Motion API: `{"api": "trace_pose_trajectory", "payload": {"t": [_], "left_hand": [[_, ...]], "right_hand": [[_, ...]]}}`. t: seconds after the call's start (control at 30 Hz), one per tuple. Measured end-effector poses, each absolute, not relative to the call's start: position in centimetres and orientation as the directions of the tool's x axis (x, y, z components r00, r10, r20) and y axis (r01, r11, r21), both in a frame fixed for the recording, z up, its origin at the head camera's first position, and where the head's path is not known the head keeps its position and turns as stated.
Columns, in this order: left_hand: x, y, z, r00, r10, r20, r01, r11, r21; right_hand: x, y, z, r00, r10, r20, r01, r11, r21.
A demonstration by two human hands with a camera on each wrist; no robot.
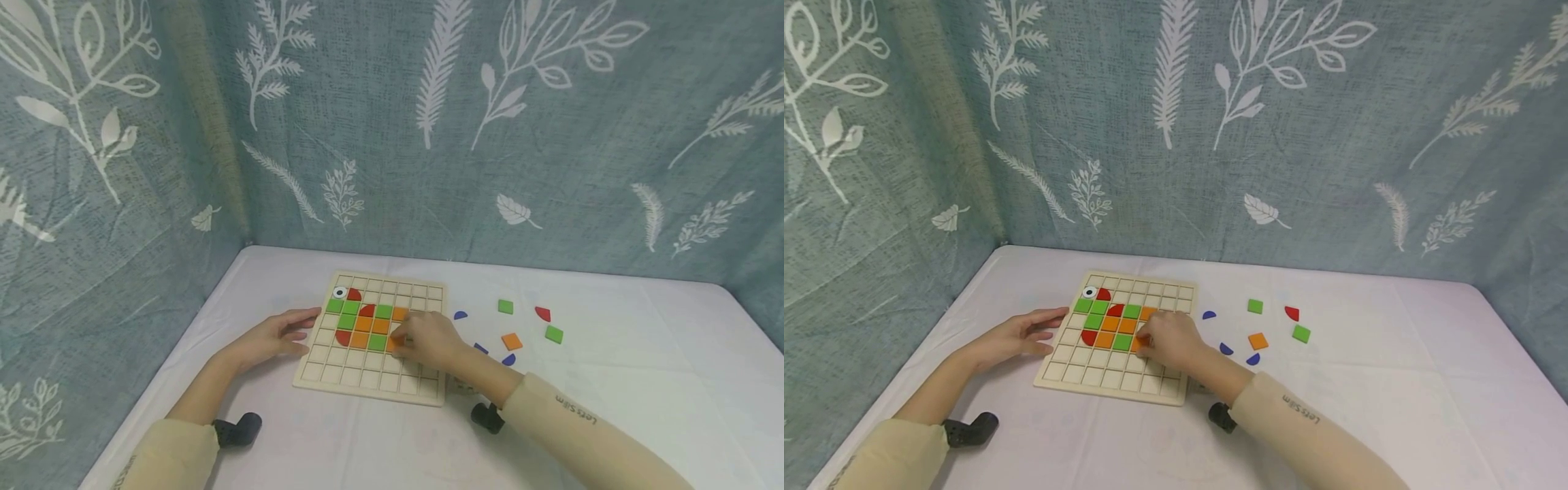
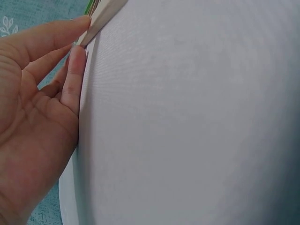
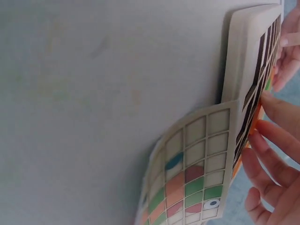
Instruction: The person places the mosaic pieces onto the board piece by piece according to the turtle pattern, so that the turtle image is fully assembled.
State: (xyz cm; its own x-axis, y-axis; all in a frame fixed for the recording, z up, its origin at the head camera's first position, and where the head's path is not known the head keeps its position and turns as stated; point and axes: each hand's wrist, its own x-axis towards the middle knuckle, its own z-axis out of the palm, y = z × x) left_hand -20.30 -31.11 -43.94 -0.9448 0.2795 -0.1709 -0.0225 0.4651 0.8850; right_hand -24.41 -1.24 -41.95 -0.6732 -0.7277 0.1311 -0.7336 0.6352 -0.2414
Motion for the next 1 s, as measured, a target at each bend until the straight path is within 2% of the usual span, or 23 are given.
{"api": "trace_pose_trajectory", "payload": {"t": [0.33, 0.57, 0.63, 0.73, 0.87, 1.0], "left_hand": [[-20.4, -31.2, -44.1, -0.942, 0.294, -0.162, -0.012, 0.453, 0.891], [-20.4, -31.3, -44.1, -0.94, 0.304, -0.157, -0.003, 0.451, 0.893], [-20.4, -31.3, -44.1, -0.938, 0.308, -0.156, 0.0, 0.451, 0.892], [-20.4, -31.2, -44.0, -0.938, 0.309, -0.156, 0.001, 0.453, 0.892], [-20.4, -31.2, -44.0, -0.941, 0.3, -0.155, 0.0, 0.461, 0.888], [-20.4, -31.2, -44.0, -0.943, 0.293, -0.157, -0.002, 0.467, 0.884]], "right_hand": [[-24.4, -0.9, -41.5, -0.65, -0.754, 0.093, -0.741, 0.603, -0.294], [-24.8, 0.2, -41.1, -0.689, -0.719, 0.093, -0.671, 0.584, -0.458], [-25.0, 0.9, -40.7, -0.688, -0.723, 0.061, -0.647, 0.574, -0.501], [-25.3, 2.0, -39.8, -0.643, -0.765, -0.05, -0.622, 0.558, -0.55], [-25.5, 3.1, -38.4, -0.54, -0.809, -0.232, -0.587, 0.559, -0.586], [-25.3, 3.8, -37.4, -0.498, -0.802, -0.33, -0.556, 0.587, -0.588]]}}
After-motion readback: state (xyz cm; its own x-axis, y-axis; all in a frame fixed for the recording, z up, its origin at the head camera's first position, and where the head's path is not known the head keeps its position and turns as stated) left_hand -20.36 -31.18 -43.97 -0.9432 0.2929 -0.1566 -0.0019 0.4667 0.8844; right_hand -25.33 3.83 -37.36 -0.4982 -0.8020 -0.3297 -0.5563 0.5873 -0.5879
